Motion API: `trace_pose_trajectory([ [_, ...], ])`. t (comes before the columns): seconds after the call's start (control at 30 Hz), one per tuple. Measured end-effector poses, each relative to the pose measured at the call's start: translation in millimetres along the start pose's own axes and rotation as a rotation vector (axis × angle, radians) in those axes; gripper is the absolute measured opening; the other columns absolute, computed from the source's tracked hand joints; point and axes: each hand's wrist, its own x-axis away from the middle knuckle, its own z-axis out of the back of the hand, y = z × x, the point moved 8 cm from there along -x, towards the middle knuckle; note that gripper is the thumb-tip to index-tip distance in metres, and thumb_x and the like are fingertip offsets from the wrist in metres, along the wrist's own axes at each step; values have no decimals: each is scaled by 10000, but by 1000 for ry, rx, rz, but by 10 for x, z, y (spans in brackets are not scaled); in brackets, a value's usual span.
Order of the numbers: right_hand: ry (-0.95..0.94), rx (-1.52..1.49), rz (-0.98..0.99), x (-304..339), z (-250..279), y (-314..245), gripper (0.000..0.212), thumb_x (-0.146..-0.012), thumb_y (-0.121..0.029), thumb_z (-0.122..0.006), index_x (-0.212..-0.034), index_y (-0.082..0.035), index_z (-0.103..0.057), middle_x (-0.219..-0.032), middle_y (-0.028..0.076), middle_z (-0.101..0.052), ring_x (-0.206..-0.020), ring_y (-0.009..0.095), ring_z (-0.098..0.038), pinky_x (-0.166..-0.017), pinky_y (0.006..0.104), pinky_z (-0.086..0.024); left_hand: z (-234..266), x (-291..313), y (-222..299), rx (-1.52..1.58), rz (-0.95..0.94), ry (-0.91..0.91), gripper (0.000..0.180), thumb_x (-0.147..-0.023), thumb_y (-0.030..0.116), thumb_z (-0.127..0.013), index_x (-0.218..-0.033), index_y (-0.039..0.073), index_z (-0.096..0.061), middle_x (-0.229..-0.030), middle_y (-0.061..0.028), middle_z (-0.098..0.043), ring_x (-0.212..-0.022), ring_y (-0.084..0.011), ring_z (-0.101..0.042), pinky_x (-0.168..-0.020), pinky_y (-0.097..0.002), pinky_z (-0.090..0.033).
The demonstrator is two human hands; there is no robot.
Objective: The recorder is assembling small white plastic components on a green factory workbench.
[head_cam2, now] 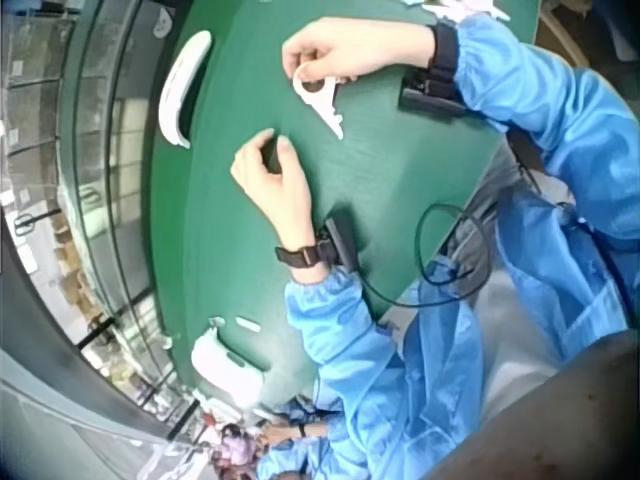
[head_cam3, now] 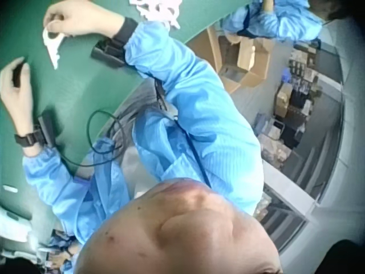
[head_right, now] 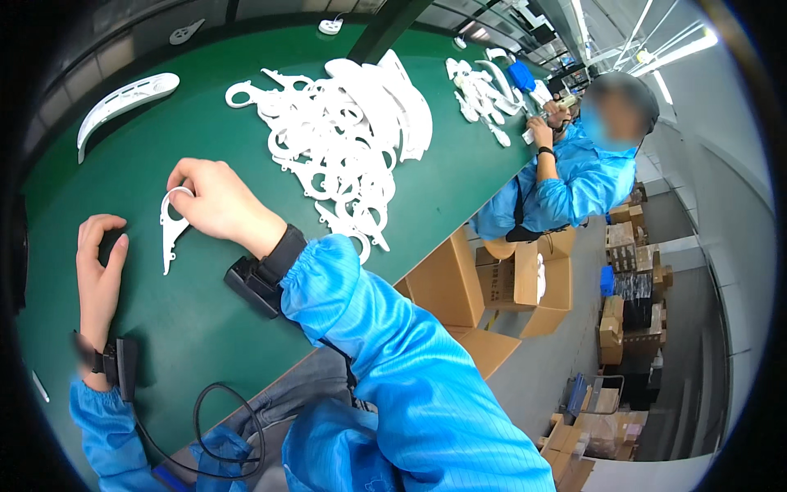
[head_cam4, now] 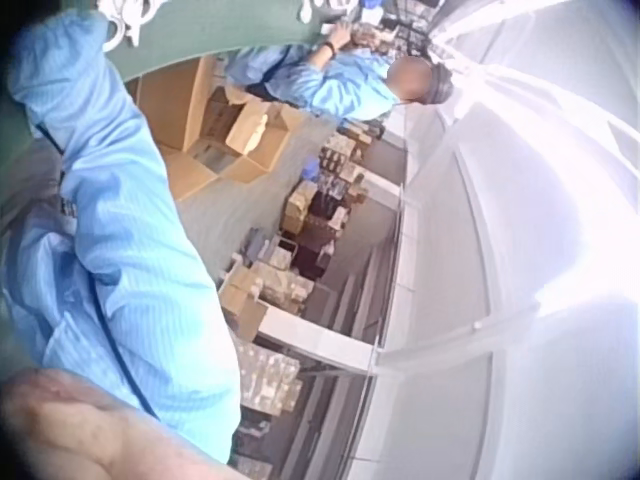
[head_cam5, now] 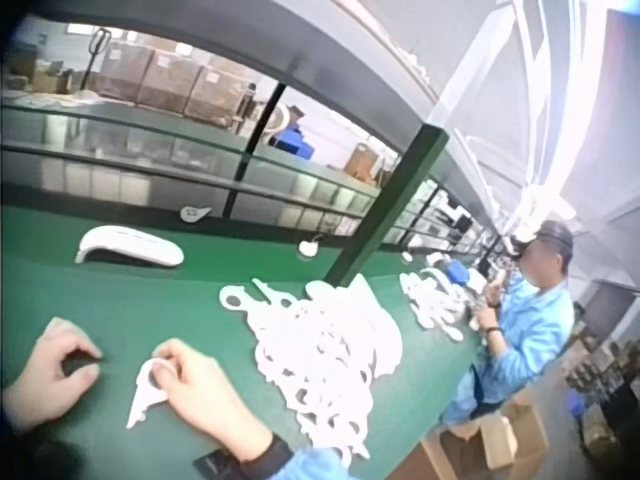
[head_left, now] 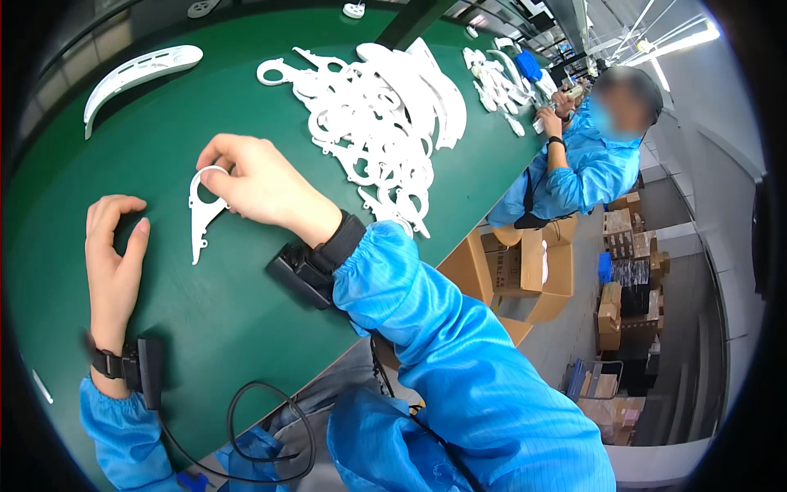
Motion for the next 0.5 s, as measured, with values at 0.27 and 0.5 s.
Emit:
trace_pose_trajectory([
  [0.27, 23, 66, 112, 5, 15, -97, 162, -799, -114, -594, -887, 16, -635, -781, 181, -671, -722, 348, -651, -675, 405, -516, -27, -25, 36, -16, 2, 1, 106, -835, 26, -579, -933, -10, -559, -996, -98, -558, -1005, -251, -511, -904, -323, -398],
  [0.5, 30, 229, 250, 50, -21, -121, 168, -803, -120, -584, -906, 6, -625, -886, 190, -648, -871, 359, -623, -763, 430, -497, -78, -32, 27, -29, -28, -32, 85, -836, 15, -574, -914, -6, -547, -991, -96, -547, -1001, -251, -504, -896, -321, -397],
])
